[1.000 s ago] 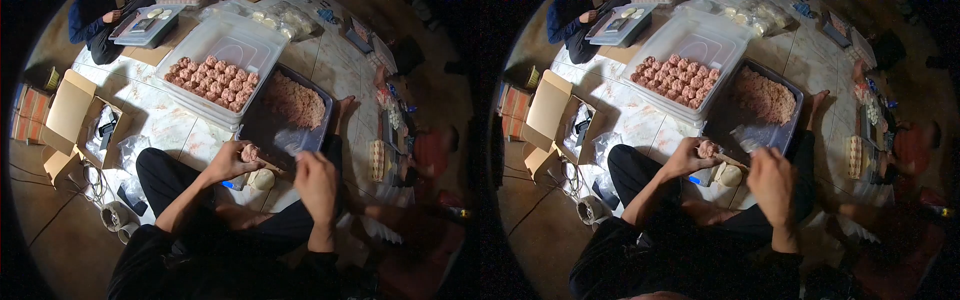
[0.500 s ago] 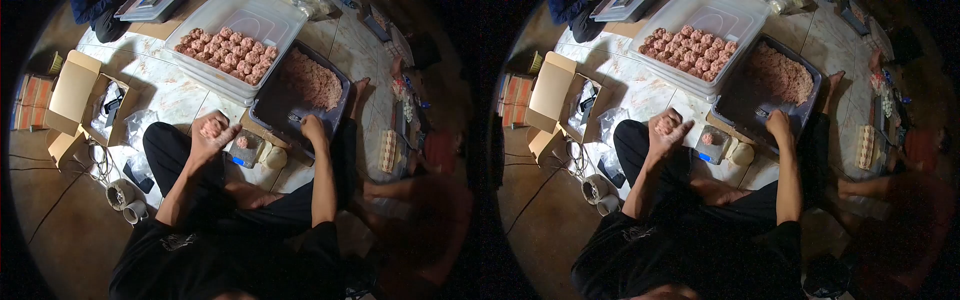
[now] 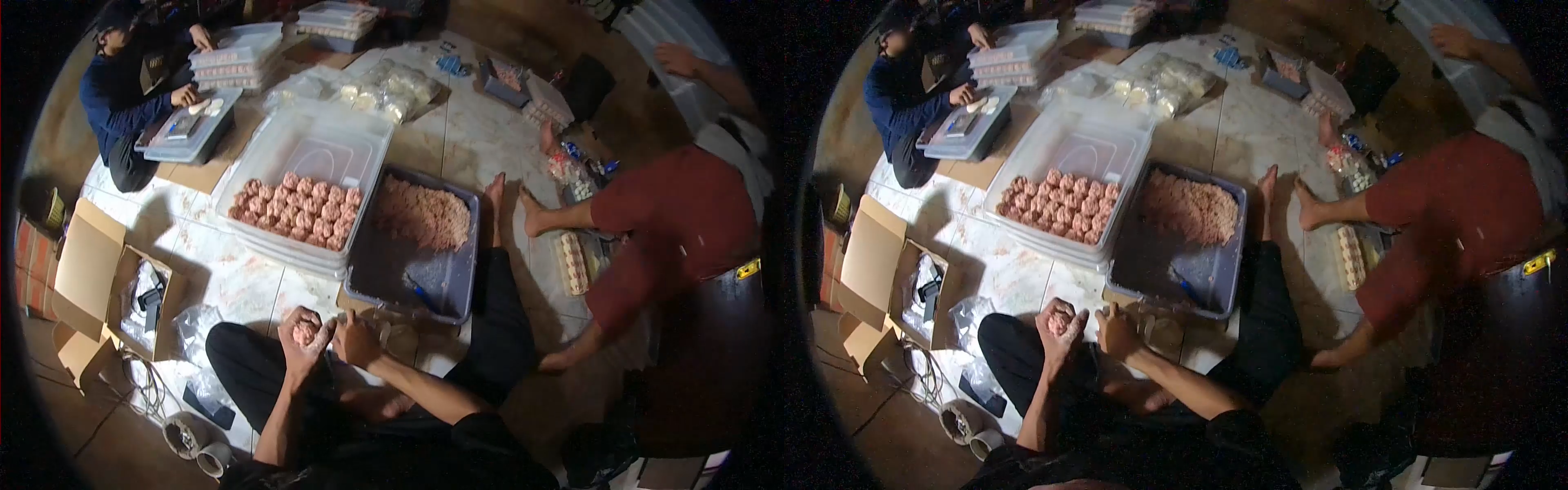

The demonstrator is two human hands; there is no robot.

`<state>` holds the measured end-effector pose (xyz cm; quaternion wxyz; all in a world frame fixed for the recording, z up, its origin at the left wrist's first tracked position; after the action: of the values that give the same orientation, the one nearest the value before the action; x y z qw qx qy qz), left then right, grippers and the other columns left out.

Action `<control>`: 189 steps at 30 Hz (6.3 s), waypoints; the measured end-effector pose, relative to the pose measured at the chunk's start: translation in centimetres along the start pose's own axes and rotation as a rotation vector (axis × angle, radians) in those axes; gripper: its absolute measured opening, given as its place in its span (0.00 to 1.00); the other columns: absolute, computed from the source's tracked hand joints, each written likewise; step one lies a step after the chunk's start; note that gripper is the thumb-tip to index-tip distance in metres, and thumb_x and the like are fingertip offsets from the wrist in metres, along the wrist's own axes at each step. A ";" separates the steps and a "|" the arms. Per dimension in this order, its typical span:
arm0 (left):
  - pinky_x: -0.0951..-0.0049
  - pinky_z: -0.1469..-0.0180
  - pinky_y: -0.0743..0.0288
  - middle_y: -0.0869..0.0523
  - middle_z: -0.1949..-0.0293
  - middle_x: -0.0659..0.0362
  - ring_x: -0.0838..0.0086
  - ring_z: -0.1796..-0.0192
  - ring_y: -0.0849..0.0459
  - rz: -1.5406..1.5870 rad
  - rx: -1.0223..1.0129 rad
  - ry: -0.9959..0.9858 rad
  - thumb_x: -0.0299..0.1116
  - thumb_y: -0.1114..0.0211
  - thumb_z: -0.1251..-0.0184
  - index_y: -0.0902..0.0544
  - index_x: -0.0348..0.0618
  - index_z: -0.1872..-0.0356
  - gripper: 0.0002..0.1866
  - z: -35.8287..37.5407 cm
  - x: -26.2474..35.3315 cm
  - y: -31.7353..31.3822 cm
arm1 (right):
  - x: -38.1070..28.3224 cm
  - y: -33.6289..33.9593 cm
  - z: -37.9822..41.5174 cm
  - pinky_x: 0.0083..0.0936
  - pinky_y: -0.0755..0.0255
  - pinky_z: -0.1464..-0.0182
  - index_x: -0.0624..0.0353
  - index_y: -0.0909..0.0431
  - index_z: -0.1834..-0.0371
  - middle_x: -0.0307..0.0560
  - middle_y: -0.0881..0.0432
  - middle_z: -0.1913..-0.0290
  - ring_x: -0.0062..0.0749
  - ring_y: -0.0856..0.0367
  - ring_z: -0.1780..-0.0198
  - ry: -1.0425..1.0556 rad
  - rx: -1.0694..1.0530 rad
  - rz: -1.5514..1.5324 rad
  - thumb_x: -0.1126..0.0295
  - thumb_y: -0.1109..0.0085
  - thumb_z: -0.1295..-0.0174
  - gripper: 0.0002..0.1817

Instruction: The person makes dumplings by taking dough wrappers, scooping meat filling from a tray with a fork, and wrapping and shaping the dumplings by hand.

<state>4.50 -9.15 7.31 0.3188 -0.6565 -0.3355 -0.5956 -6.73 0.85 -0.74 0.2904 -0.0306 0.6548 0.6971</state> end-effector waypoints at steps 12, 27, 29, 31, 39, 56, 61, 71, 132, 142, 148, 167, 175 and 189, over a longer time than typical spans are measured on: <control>0.59 0.39 0.25 0.13 0.49 0.52 0.59 0.46 0.18 -0.542 -0.448 0.013 0.26 0.27 0.45 0.13 0.44 0.41 0.26 0.4 -10.8 -2.8 | 3.1 10.5 7.0 0.43 0.21 0.42 0.62 0.12 0.49 0.57 0.15 0.48 0.54 0.14 0.46 -0.099 0.153 -0.290 0.70 0.28 0.42 0.17; 0.49 0.34 0.30 0.21 0.44 0.45 0.48 0.38 0.24 -0.532 -0.034 -0.077 0.50 0.22 0.42 0.17 0.43 0.39 0.32 0.4 -10.0 -1.8 | -10.1 31.6 -16.9 0.45 0.20 0.56 0.65 0.14 0.66 0.58 0.13 0.62 0.55 0.13 0.61 0.444 0.153 -0.001 0.60 0.28 0.36 0.15; 0.56 0.43 0.23 0.16 0.55 0.47 0.51 0.50 0.18 -0.437 0.140 -0.060 0.40 0.23 0.39 0.13 0.38 0.53 0.19 -0.1 -10.3 -1.2 | -11.7 30.2 -25.2 0.49 0.20 0.52 0.67 0.14 0.70 0.66 0.12 0.61 0.61 0.12 0.58 0.290 -0.035 0.086 0.50 0.32 0.32 0.25; 0.56 0.46 0.22 0.16 0.58 0.47 0.52 0.53 0.17 -0.373 0.197 -0.001 0.38 0.25 0.36 0.13 0.37 0.54 0.16 -0.3 -10.5 -0.5 | -11.4 26.1 -32.4 0.51 0.19 0.47 0.67 0.11 0.66 0.70 0.11 0.57 0.64 0.11 0.53 0.235 -0.072 0.138 0.41 0.39 0.29 0.33; 0.67 0.57 0.27 0.20 0.69 0.55 0.71 0.64 0.23 -0.174 0.467 0.165 0.36 0.32 0.23 0.16 0.34 0.63 0.13 -0.8 -13.5 0.8 | -9.8 20.9 -34.2 0.47 0.23 0.33 0.65 0.11 0.48 0.72 0.15 0.41 0.61 0.16 0.36 0.300 -0.075 0.276 0.37 0.48 0.25 0.36; 0.79 0.71 0.36 0.24 0.76 0.68 0.84 0.74 0.29 -0.082 0.336 0.172 0.46 0.35 0.18 0.16 0.40 0.64 0.19 -0.7 -15.6 1.0 | 1.3 4.7 0.7 0.54 0.22 0.37 0.56 0.23 0.32 0.67 0.29 0.33 0.72 0.20 0.40 0.201 -0.195 -0.167 0.67 0.27 0.40 0.31; 0.78 0.70 0.36 0.23 0.76 0.68 0.84 0.73 0.29 -0.079 0.362 0.187 0.41 0.36 0.19 0.15 0.40 0.64 0.16 -0.4 -15.6 1.2 | 2.3 0.2 -1.0 0.55 0.21 0.44 0.63 0.18 0.50 0.66 0.26 0.43 0.68 0.17 0.45 0.200 -0.293 -0.141 0.78 0.40 0.36 0.11; 0.77 0.68 0.35 0.23 0.75 0.68 0.85 0.71 0.29 -0.011 0.388 0.278 0.39 0.35 0.21 0.14 0.37 0.65 0.15 -0.8 -14.7 0.3 | -11.9 28.7 -15.5 0.37 0.20 0.48 0.63 0.12 0.47 0.56 0.14 0.55 0.49 0.11 0.51 0.565 0.297 -0.083 0.73 0.27 0.41 0.17; 0.44 0.40 0.15 0.15 0.47 0.47 0.53 0.46 0.12 0.833 -0.119 0.769 0.29 0.39 0.26 0.26 0.36 0.38 0.18 1.4 -5.5 -6.3 | 22.9 10.3 -7.9 0.49 0.16 0.54 0.65 0.09 0.64 0.65 0.11 0.62 0.58 0.09 0.58 -0.310 0.265 0.437 0.79 0.40 0.40 0.09; 0.57 0.40 0.16 0.12 0.46 0.44 0.55 0.46 0.11 0.876 -0.158 0.817 0.32 0.36 0.25 0.22 0.27 0.39 0.21 2.9 -7.2 -5.4 | 27.5 10.7 -7.8 0.51 0.19 0.48 0.70 0.13 0.63 0.72 0.13 0.59 0.63 0.11 0.54 -0.296 0.283 0.234 0.73 0.47 0.38 0.13; 0.54 0.37 0.18 0.13 0.44 0.41 0.50 0.45 0.11 0.843 -0.060 0.958 0.34 0.41 0.24 0.22 0.28 0.38 0.21 4.3 -9.0 -4.4 | 29.4 8.4 -7.2 0.52 0.18 0.48 0.71 0.11 0.61 0.74 0.13 0.57 0.67 0.11 0.51 -0.351 0.359 0.160 0.78 0.45 0.40 0.13; 0.56 0.30 0.23 0.16 0.38 0.43 0.54 0.37 0.15 0.794 -0.030 0.772 0.44 0.43 0.21 0.27 0.28 0.31 0.29 4.4 -11.5 -6.9 | 19.7 15.7 -3.2 0.52 0.19 0.49 0.65 0.11 0.50 0.69 0.12 0.61 0.63 0.11 0.56 -0.137 0.118 0.141 0.79 0.39 0.41 0.16; 0.62 0.33 0.22 0.12 0.43 0.51 0.65 0.40 0.13 0.817 -0.081 0.444 0.37 0.28 0.26 0.21 0.34 0.36 0.24 -0.4 -1.7 -11.0 | 5.3 22.1 7.6 0.35 0.17 0.54 0.61 0.14 0.37 0.61 0.09 0.58 0.48 0.07 0.57 -0.060 0.239 -0.473 0.73 0.37 0.29 0.18; 0.58 0.42 0.17 0.11 0.59 0.51 0.60 0.55 0.11 1.056 0.049 0.654 0.66 0.43 0.24 0.16 0.36 0.60 0.34 -1.5 -2.4 -8.3 | 1.7 15.2 7.2 0.46 0.20 0.56 0.61 0.14 0.49 0.61 0.11 0.57 0.60 0.12 0.58 0.138 0.296 -0.303 0.73 0.40 0.28 0.09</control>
<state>-3.34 -5.74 5.18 0.6717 -0.5099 0.1361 -0.5198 -12.48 8.61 13.18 0.3478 -0.1331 0.7561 0.5381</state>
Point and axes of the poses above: each hand's wrist, its own z-axis away from the middle knuckle, its own y-axis out of the back of the hand, x = y × z, the point moved 3 cm from there along -z, towards the middle knuckle
